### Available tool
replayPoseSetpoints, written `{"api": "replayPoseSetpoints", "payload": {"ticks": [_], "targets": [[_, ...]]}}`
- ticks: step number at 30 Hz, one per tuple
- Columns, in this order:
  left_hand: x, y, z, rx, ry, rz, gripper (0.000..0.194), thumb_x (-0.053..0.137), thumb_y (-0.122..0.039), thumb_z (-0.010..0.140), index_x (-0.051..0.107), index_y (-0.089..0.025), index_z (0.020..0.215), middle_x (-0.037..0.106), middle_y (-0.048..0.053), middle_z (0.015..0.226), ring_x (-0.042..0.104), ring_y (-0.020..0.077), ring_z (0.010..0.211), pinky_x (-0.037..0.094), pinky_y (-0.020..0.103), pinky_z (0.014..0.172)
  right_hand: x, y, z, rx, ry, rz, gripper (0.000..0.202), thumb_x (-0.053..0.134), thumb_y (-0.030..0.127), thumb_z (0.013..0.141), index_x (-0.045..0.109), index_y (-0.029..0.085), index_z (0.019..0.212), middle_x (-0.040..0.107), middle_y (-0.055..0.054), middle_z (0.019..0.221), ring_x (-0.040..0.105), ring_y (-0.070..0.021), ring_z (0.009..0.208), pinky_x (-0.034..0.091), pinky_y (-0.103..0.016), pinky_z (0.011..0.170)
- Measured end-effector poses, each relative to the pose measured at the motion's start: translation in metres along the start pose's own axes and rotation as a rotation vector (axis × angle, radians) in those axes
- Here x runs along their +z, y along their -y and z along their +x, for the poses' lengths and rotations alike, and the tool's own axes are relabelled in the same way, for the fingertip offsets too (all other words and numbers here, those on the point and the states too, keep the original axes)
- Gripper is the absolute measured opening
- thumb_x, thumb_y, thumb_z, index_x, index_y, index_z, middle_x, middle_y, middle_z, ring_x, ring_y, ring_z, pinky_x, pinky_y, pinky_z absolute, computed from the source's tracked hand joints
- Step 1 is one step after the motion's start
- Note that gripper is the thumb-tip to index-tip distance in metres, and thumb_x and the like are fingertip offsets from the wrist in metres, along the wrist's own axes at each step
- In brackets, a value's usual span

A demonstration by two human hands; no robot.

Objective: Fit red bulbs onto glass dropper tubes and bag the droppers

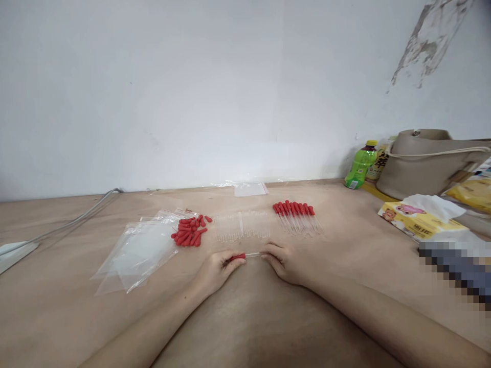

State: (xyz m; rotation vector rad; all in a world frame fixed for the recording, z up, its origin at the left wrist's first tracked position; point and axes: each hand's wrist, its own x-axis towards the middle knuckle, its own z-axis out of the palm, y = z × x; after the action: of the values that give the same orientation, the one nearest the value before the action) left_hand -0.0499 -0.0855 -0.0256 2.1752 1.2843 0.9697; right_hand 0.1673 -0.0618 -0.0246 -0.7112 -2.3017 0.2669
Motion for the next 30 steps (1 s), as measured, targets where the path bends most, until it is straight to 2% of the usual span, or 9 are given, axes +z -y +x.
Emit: {"api": "replayPoseSetpoints", "payload": {"ticks": [8,16,25,30], "targets": [[-0.001,-0.003,-0.001,0.025,0.057,0.048,0.02,0.049,-0.032,0.082,0.064,-0.02,0.089,0.065,0.001,0.082,0.059,0.0152,0.075,0.046,0.024,0.069,0.007,-0.001,0.001,-0.061,-0.026,-0.028,0.019,0.039,0.018,0.084,0.058,0.017,0.085,0.056,-0.005,0.076,0.051,-0.0138,0.072,0.042,-0.025,0.066],[-0.004,-0.009,0.0,0.042,0.106,0.076,0.021,0.047,-0.031,0.083,0.063,-0.019,0.087,0.064,0.002,0.078,0.057,0.0146,0.072,0.045,0.023,0.067,0.01,0.004,0.004,-0.05,-0.005,-0.055,0.021,0.038,0.019,0.085,0.059,0.016,0.082,0.055,-0.005,0.073,0.049,-0.0129,0.068,0.041,-0.024,0.063],[-0.003,-0.002,0.0,0.046,0.095,0.075,0.021,0.047,-0.031,0.083,0.063,-0.019,0.089,0.064,0.002,0.08,0.057,0.0149,0.073,0.045,0.024,0.068,0.015,0.003,0.005,0.022,0.083,-0.124,0.024,0.036,0.022,0.087,0.058,0.016,0.081,0.056,-0.004,0.071,0.05,-0.0119,0.065,0.039,-0.022,0.061],[-0.007,-0.001,0.001,0.061,0.078,0.118,0.022,0.048,-0.032,0.082,0.064,-0.019,0.088,0.062,0.002,0.076,0.056,0.014,0.068,0.045,0.024,0.064,0.009,0.011,0.007,0.033,0.131,-0.175,0.023,0.039,0.022,0.086,0.06,0.016,0.08,0.056,-0.004,0.076,0.05,-0.0129,0.072,0.038,-0.024,0.068]]}}
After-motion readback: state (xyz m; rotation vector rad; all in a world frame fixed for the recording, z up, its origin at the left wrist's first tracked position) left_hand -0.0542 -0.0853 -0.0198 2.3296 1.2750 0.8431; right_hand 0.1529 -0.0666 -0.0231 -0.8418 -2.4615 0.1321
